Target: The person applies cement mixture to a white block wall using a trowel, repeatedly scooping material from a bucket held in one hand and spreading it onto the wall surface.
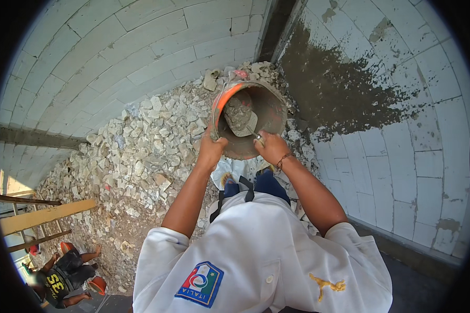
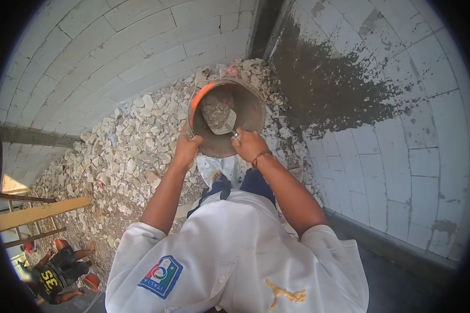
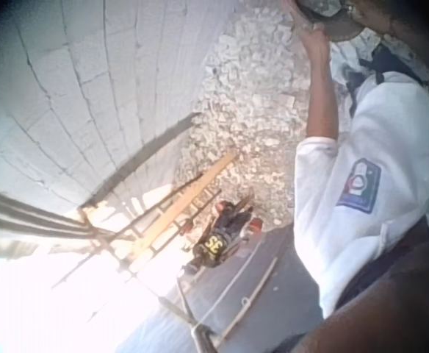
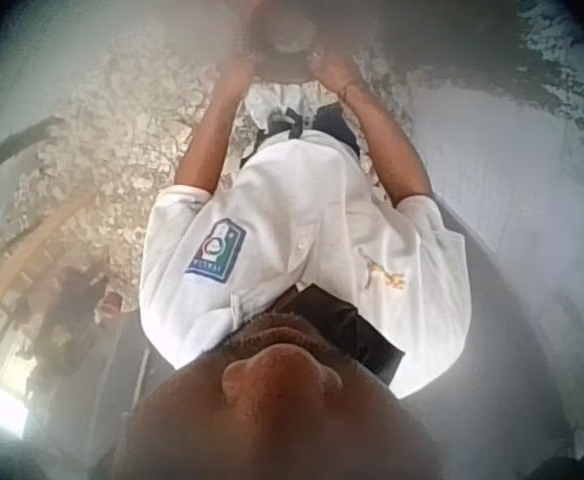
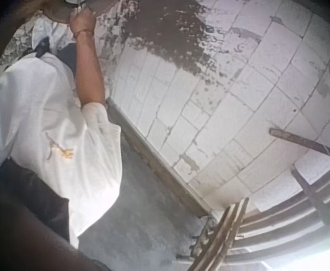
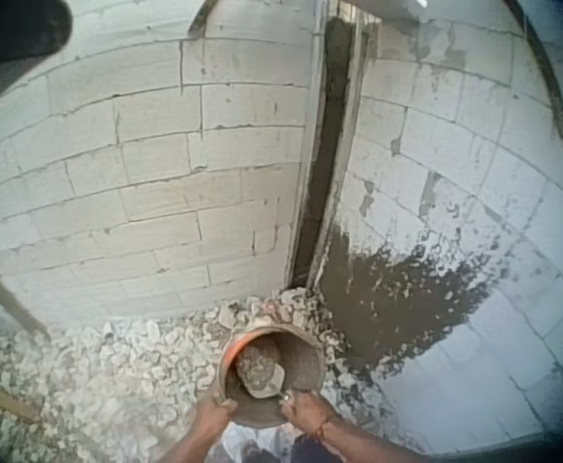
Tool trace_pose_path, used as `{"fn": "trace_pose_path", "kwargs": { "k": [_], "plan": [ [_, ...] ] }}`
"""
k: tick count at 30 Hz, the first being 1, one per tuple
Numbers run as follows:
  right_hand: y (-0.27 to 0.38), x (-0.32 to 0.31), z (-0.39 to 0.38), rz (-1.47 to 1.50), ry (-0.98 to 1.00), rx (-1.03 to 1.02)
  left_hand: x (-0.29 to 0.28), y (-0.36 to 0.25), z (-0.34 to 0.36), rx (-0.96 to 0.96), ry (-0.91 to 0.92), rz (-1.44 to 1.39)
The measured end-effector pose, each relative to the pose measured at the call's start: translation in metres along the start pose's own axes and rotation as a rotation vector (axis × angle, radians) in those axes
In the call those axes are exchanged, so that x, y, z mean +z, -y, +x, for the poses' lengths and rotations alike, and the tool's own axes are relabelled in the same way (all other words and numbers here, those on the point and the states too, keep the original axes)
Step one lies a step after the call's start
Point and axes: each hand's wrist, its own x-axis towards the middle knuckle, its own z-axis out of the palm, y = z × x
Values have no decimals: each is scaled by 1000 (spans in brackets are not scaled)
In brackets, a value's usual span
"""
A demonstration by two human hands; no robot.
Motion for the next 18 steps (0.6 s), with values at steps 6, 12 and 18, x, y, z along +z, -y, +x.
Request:
{"fn": "trace_pose_path", "kwargs": {
  "k": [6,12,18],
  "plan": [
    [-24,8,19,-208,216,92,24,65,16,-76,-249,-451],
    [-3,-9,32,-93,289,-108,-16,135,-11,-324,-560,-401],
    [-60,-81,77,774,774,-113,-14,126,-65,-359,-807,-414]
  ]
}}
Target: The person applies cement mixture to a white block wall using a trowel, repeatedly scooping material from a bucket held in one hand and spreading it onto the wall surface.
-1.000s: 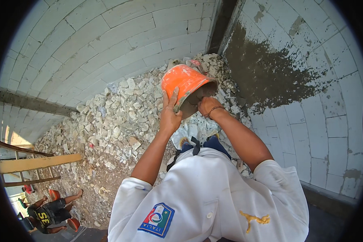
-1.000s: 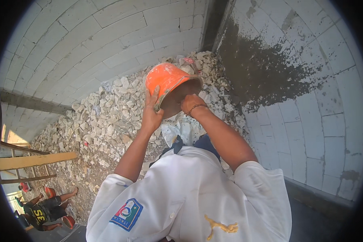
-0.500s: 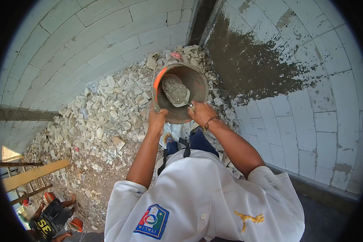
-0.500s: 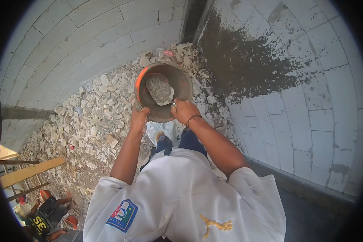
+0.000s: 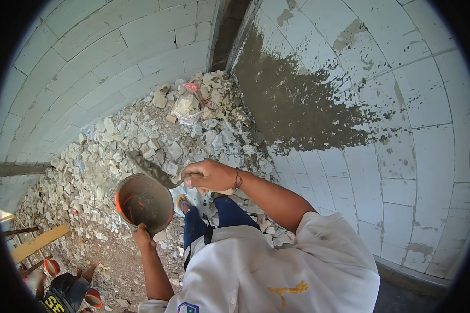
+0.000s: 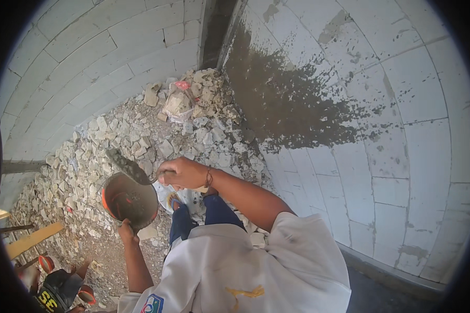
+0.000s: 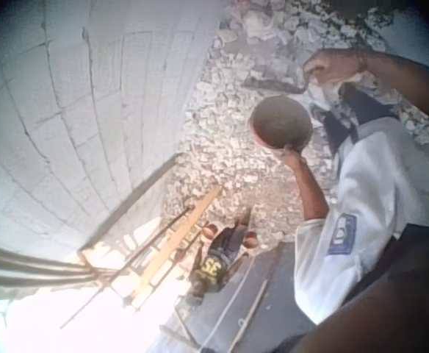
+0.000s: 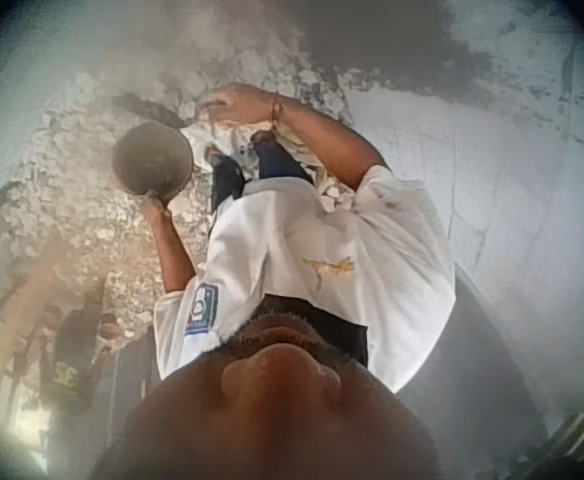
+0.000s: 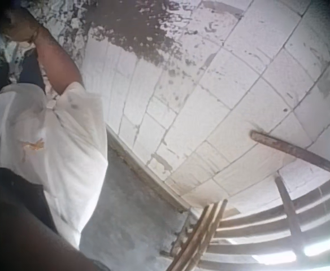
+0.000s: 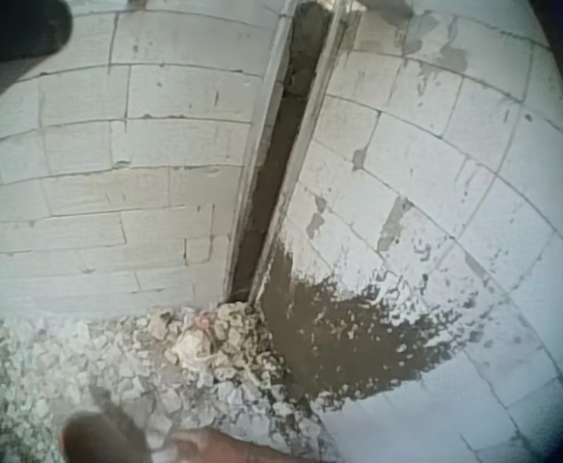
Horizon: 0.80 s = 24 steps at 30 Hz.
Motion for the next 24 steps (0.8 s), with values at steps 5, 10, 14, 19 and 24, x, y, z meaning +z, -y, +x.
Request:
{"fn": "trace_pose_path", "kwargs": {
  "k": [5,10,14,19,24],
  "plan": [
    [-53,-265,-98,331,-526,438,22,2,-27,30,-113,-75],
    [100,-323,-180,-400,-1454,-220,75,-14,-39,-77,-21,54],
    [127,-231,-143,-783,-1098,-136,95,17,19,328,150,92],
    [13,-91,-79,-1032,-328,-71,185,-50,-47,380,439,154],
    [-34,-44,2,-1159,-656,102,214,-57,-50,503,455,366]
  ]
}}
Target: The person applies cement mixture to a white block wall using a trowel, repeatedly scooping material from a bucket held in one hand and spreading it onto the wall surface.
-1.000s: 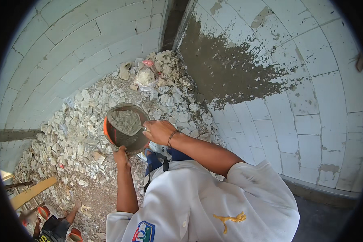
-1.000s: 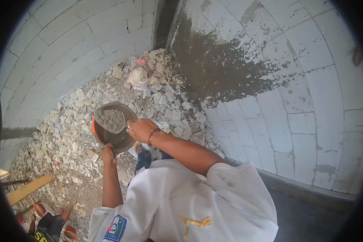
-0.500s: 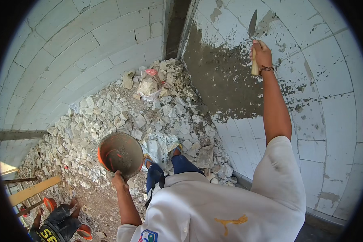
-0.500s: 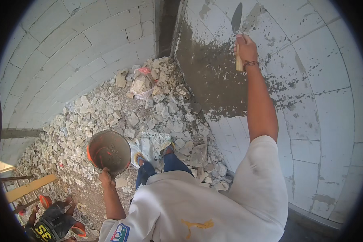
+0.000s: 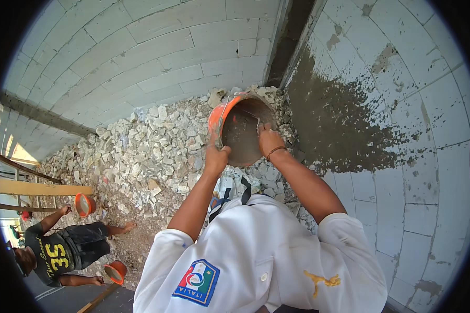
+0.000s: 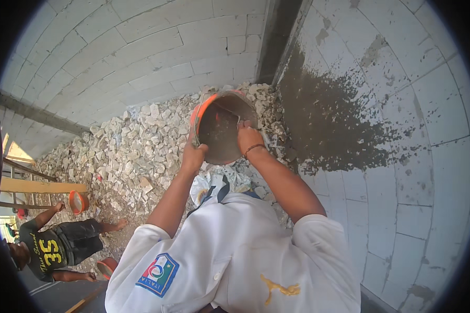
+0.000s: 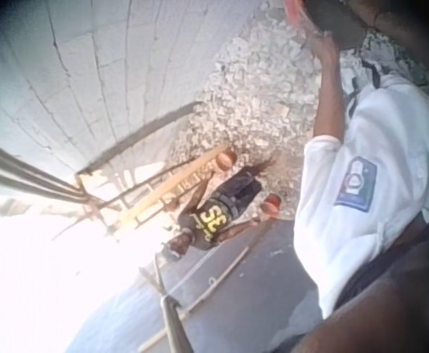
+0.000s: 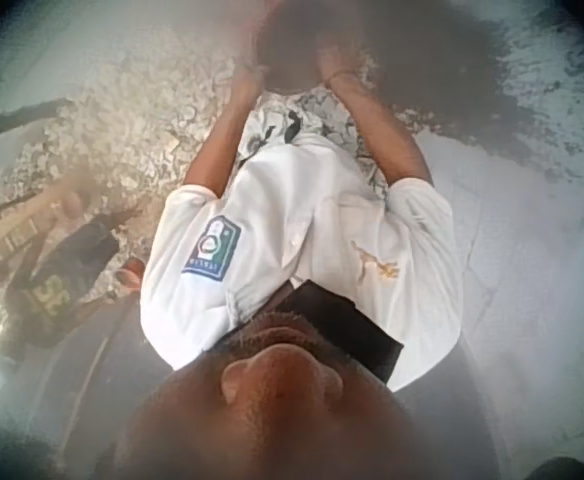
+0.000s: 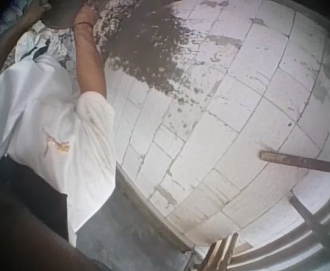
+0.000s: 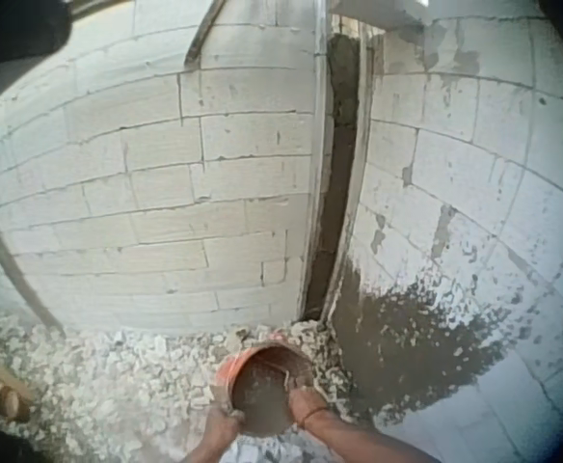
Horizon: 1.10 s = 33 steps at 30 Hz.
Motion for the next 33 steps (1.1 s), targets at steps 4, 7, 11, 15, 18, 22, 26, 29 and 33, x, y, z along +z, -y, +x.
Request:
{"fn": "trace_pose_path", "kwargs": {
  "k": [4,7,11,15,18,22,26,29,33],
  "plan": [
    [33,-10,-7,-139,229,-204,-14,-19,2,-25,-2,-44],
    [25,-26,17,-10,94,97,-11,-41,-8,378,-135,471],
    [21,4,14,4,272,75,-5,-73,-17,342,51,498],
    [36,-9,-10,626,611,238,-37,-82,-11,391,234,646],
    [43,-9,-30,1017,636,266,-60,-87,5,427,361,672],
    [44,-6,-46,1272,451,263,-64,-72,7,221,384,217],
    [21,15,-33,398,253,-5,-34,-39,-5,-64,190,-202],
    [28,20,-35,251,185,8,-30,-1,-14,-119,67,-315],
    [49,3,-27,228,280,-97,-55,46,-26,-223,-81,-469]
  ]
}}
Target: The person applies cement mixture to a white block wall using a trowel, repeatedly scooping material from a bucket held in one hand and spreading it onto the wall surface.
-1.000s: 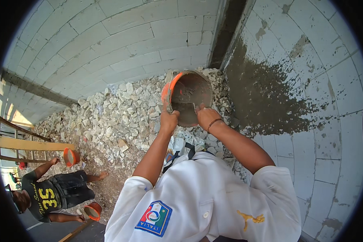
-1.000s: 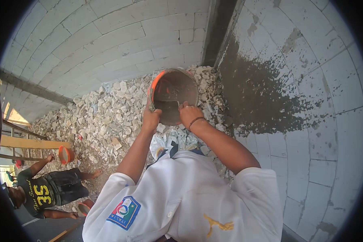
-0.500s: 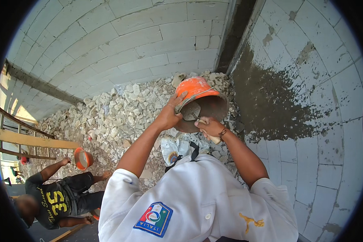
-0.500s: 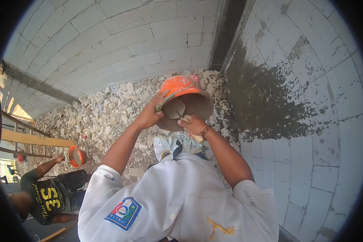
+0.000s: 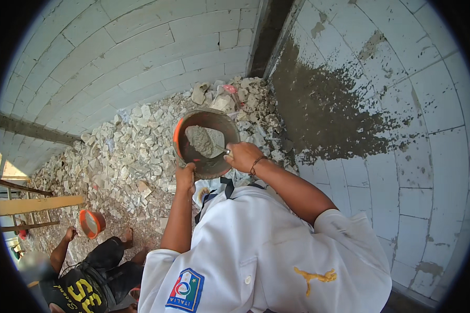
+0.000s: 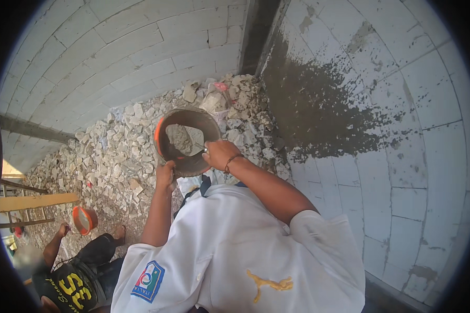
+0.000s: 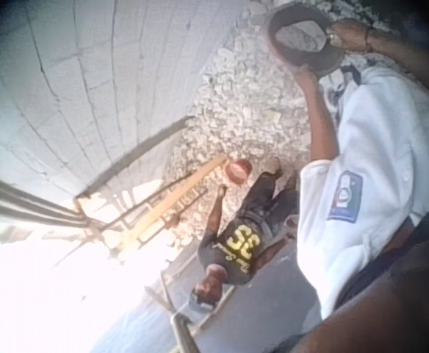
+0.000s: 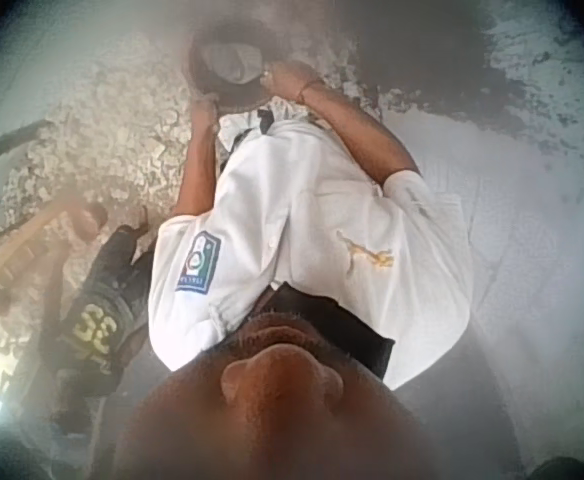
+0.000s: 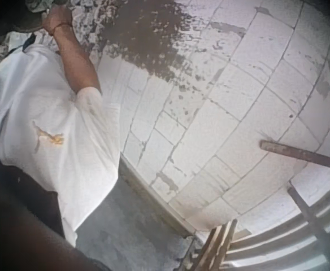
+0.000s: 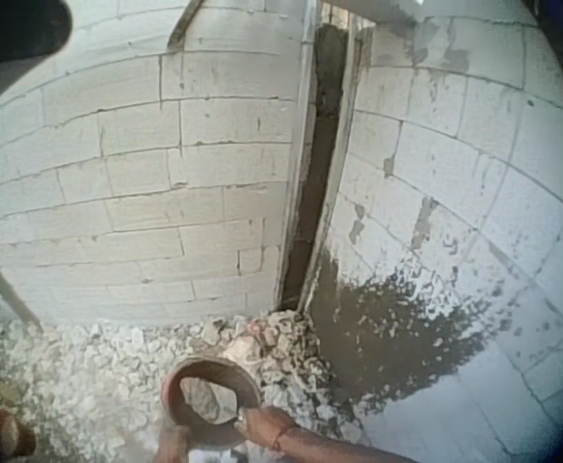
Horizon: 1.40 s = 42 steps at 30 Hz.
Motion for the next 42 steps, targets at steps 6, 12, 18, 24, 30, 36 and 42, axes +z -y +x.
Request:
{"fn": "trace_pose_path", "kwargs": {
  "k": [6,12,18,24,30,36,42],
  "plan": [
    [30,-49,-10,385,182,-404,-113,37,-26,-102,-388,51],
    [-118,-96,17,1355,699,87,-108,41,-51,-114,-458,6],
    [-250,-307,-17,616,-1062,312,-81,45,-49,-103,-421,15],
    [-125,-263,-30,177,-420,195,-16,35,-3,28,-225,118],
    [-78,-37,-15,-96,129,-71,88,8,-2,122,70,397],
    [-75,8,-9,-173,-160,163,107,9,9,253,86,671],
    [-91,-11,-28,-141,-82,345,160,-25,-43,595,197,1184]
  ]
}}
